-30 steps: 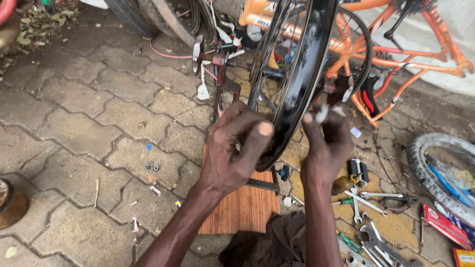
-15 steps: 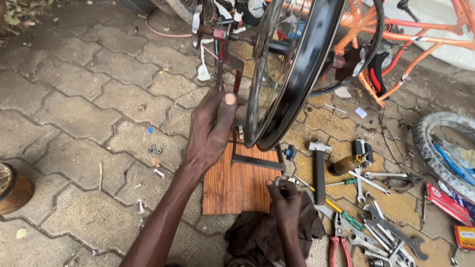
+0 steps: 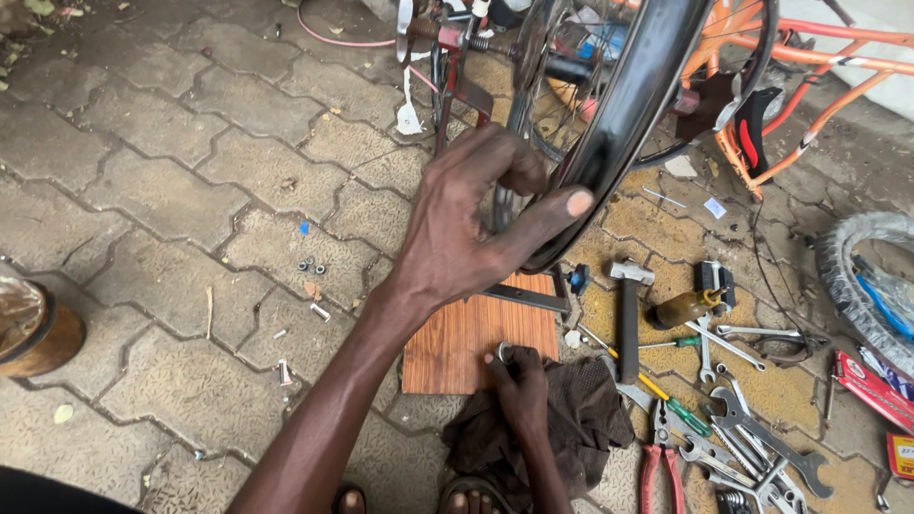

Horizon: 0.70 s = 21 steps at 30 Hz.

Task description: The person works on a bicycle wheel mounted on a repair stand, manipulating the rim and hub area by hand and fitting a small metal part onto the wheel. They pick up a wrench from the ground, use it on the wheel, and continue pressing and adjusting the rim and spokes throughout the episode.

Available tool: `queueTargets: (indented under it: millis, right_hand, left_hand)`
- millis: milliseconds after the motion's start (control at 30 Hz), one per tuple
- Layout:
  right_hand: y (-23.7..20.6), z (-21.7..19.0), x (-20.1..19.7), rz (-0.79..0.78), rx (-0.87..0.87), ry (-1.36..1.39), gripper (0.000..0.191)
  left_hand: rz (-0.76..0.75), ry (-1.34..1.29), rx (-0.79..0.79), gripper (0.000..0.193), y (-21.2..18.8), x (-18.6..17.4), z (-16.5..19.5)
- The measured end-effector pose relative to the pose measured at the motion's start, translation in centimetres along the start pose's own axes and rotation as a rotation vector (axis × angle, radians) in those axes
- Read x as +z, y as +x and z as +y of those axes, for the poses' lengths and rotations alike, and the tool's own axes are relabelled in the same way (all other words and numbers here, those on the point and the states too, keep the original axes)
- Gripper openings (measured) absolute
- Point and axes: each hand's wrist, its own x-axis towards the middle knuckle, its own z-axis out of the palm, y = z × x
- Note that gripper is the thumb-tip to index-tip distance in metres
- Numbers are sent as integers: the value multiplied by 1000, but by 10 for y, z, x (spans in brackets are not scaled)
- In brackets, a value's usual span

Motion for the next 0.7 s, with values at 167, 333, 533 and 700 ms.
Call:
queueTargets:
  millis: [167,333,533,700]
  right_hand:
    - [3,-4,-3,-30,51,-23,32]
    - [2,-11,-4,-23,49,-32,34]
    - [2,-25,-6,-42,104,-52,33]
    - [1,-31,-7,-53,110,-48,33]
  left_hand:
    - [-19,-10,-82,37,2,-1,14]
    - [-21,-8,-68,36,6,-4,21]
    - [-27,-31,-69,36,3,-3,22]
    - [-35,-26,-47,33,3,-1,16]
